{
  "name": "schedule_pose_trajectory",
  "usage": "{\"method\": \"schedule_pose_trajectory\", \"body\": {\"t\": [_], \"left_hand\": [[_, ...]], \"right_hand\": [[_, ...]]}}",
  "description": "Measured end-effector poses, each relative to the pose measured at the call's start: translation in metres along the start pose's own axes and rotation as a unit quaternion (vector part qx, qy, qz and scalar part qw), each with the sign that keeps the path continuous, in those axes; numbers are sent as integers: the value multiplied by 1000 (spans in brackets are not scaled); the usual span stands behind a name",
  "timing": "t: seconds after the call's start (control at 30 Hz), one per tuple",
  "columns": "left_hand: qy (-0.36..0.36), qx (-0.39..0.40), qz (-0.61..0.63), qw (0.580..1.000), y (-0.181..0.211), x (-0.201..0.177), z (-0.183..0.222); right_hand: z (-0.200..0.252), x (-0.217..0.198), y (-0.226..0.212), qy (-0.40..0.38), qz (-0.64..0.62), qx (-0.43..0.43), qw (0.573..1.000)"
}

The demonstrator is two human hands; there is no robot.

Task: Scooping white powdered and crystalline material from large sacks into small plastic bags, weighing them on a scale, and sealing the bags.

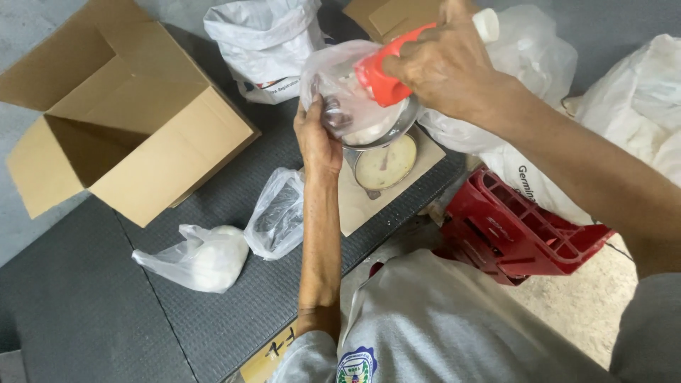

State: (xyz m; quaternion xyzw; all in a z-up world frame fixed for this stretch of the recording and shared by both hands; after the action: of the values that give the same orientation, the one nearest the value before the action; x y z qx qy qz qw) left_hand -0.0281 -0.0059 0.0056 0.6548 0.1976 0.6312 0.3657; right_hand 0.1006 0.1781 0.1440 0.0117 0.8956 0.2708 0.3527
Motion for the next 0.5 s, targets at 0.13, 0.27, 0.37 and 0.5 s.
{"method": "schedule_pose_trajectory", "body": {"t": [0.13,0.27,0.37,0.5], "left_hand": [[3,5,8,1000,-2,-6,7],[36,48,-39,997,9,3,18],[77,126,-103,984,10,3,25],[99,340,-197,914,7,10,44]], "right_hand": [[22,-3,6,21,-32,42,998],[42,-13,20,38,-71,134,988],[62,-15,32,28,-153,231,960],[104,-9,52,29,-276,367,888]]}}
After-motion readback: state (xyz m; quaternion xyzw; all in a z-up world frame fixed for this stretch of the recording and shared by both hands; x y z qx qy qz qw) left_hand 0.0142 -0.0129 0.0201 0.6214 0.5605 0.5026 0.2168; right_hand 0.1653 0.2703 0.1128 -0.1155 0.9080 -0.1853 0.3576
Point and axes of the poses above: each hand's wrist, its own z-axis away from the middle knuckle, its own x-axis out of the palm, y = z × x, the point moved 4 cm from there along -z, towards the middle knuckle, and after that the axes turned 7 degrees about y, right-handed, at the moved point
